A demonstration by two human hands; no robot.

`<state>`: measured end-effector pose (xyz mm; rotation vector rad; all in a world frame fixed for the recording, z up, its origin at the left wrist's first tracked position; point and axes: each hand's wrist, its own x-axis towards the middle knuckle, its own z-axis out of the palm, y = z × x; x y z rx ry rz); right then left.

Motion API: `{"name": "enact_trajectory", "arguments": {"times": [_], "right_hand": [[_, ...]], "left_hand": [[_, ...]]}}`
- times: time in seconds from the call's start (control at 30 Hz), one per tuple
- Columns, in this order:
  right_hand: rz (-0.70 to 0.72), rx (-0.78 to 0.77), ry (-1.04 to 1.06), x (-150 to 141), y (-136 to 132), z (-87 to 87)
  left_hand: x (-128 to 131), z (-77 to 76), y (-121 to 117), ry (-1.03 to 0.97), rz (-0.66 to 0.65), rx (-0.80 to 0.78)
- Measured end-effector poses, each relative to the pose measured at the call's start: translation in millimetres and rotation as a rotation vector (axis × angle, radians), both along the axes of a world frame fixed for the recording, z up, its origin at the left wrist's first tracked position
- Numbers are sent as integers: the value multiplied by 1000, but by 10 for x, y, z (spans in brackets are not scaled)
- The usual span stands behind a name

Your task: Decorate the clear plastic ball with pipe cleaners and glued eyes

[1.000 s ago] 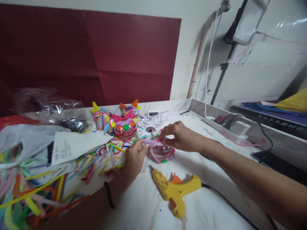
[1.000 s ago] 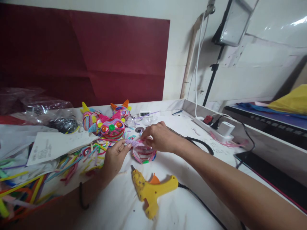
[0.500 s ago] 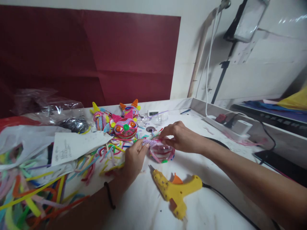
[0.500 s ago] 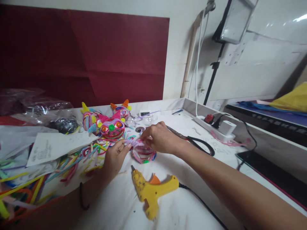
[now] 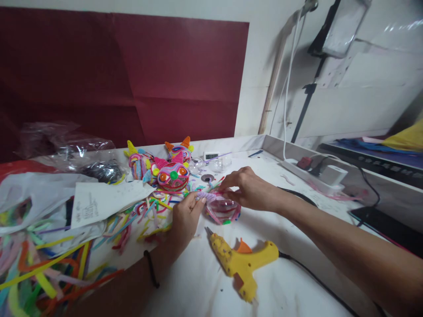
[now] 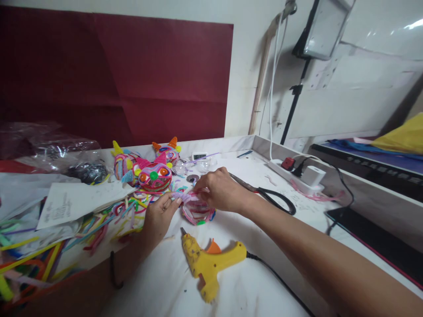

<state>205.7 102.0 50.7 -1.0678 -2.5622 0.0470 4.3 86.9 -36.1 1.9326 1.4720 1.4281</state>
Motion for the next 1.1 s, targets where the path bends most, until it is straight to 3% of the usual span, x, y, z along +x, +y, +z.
{"name": "enact_trajectory", "arguments": {"times": [1.1], "right_hand": [[-54,-18,-25,-8,-37,57]], "left_hand": [[6,-21,-7,-69,19,-21]]}}
